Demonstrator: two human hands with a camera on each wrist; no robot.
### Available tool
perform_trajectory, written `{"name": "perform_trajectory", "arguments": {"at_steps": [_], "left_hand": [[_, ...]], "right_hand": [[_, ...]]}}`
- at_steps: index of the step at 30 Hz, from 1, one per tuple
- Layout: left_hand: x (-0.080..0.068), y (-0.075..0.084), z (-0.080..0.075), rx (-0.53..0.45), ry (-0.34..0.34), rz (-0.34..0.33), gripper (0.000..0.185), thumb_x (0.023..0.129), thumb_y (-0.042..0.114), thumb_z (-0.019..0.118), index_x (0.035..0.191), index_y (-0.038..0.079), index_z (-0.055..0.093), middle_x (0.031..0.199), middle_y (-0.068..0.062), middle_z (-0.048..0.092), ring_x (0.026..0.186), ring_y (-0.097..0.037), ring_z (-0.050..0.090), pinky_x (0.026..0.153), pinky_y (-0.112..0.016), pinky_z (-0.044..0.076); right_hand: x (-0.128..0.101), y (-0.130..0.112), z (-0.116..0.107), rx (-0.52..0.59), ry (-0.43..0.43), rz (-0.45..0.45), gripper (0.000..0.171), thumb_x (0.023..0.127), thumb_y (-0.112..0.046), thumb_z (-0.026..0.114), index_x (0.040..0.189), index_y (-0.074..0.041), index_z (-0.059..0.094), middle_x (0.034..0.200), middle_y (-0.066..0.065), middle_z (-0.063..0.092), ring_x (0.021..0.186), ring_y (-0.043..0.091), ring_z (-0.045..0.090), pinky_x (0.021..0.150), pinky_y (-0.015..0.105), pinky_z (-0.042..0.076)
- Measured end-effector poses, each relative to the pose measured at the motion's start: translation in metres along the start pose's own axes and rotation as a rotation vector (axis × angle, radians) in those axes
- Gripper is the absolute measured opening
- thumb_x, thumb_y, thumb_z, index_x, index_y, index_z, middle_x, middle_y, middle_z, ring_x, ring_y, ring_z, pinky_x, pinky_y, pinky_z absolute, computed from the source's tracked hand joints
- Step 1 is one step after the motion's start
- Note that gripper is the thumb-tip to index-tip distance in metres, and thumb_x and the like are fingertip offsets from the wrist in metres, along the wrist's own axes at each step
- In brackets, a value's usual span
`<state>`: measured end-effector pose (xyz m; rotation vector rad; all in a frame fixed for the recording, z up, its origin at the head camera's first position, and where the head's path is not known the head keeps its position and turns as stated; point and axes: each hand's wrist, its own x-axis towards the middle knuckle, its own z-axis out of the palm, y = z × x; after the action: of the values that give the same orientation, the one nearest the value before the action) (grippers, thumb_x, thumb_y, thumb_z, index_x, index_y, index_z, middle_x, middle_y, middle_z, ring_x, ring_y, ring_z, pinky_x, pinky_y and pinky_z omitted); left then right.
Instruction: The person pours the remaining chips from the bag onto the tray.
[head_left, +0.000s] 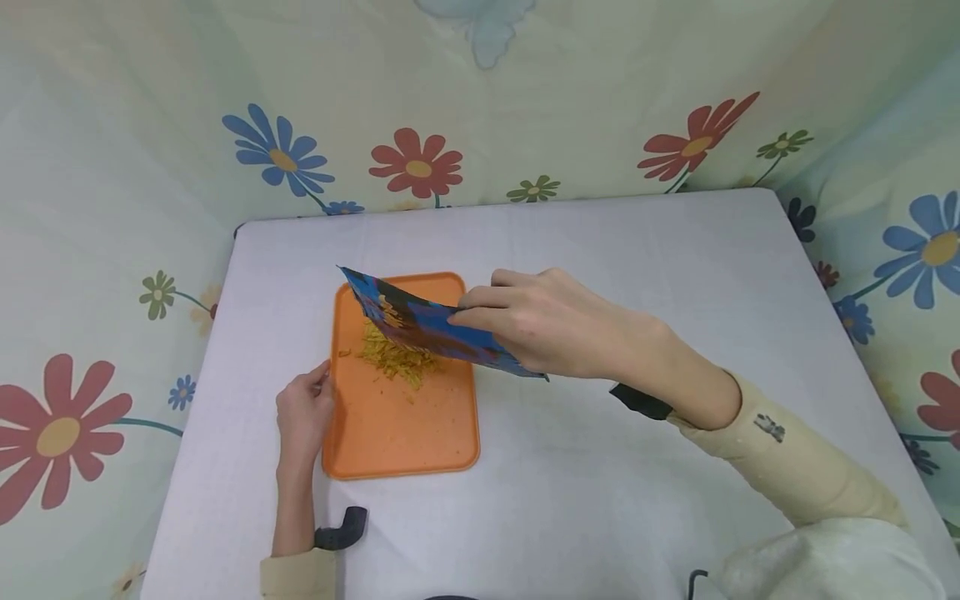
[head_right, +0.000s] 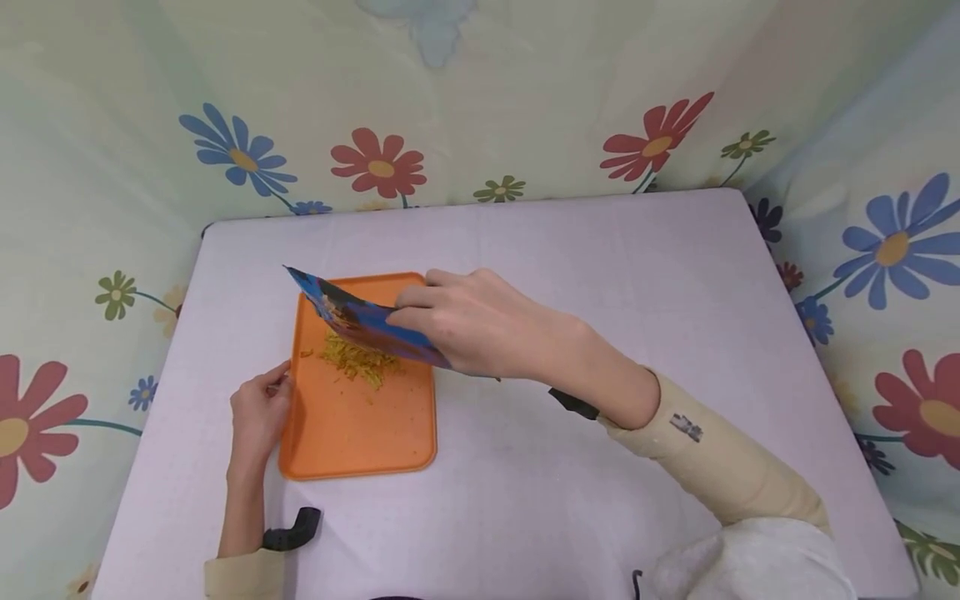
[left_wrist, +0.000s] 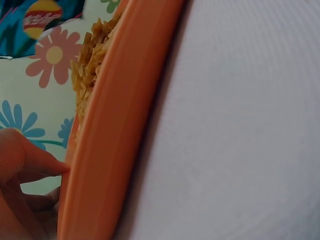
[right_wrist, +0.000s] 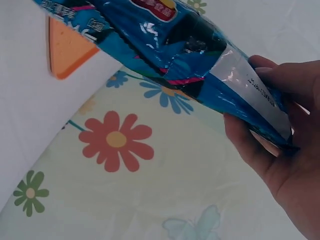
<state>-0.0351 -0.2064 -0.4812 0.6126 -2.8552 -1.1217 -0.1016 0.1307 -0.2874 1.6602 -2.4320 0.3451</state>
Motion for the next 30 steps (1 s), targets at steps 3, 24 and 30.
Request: {"name": "perform_trajectory", "arguments": {"at_steps": [3, 24, 30], "left_hand": [[0.001, 0.000, 0.000, -0.011, 0.006, 0.001, 0.035, 0.101, 0.002, 0.055, 0.134, -0.002, 0.065, 0.113, -0.025, 0.071, 0.086, -0.031, 0.068, 0.056, -0.019, 0.044], [-0.001, -0.001, 0.000, -0.018, -0.021, -0.011, 0.037, 0.102, 0.005, 0.053, 0.137, -0.002, 0.064, 0.107, -0.023, 0.073, 0.061, -0.019, 0.056, 0.046, -0.022, 0.041], [0.000, 0.000, -0.001, -0.024, -0.026, -0.014, 0.037, 0.103, 0.006, 0.053, 0.138, 0.000, 0.063, 0.115, -0.024, 0.072, 0.076, -0.025, 0.063, 0.052, -0.021, 0.045]], "right_hand": [[0.001, 0.001, -0.001, -0.002, 0.002, -0.001, 0.037, 0.086, -0.005, 0.080, 0.122, -0.010, 0.073, 0.120, 0.001, 0.072, 0.088, 0.020, 0.062, 0.050, 0.023, 0.046], [-0.004, 0.001, 0.000, 0.043, -0.065, 0.066, 0.038, 0.087, -0.009, 0.081, 0.125, -0.009, 0.072, 0.121, 0.004, 0.073, 0.093, 0.021, 0.065, 0.059, 0.026, 0.055], [-0.019, 0.003, 0.014, 0.132, 0.001, 0.109, 0.038, 0.092, -0.005, 0.075, 0.129, -0.007, 0.070, 0.123, 0.007, 0.072, 0.100, 0.023, 0.068, 0.067, 0.029, 0.059]]}}
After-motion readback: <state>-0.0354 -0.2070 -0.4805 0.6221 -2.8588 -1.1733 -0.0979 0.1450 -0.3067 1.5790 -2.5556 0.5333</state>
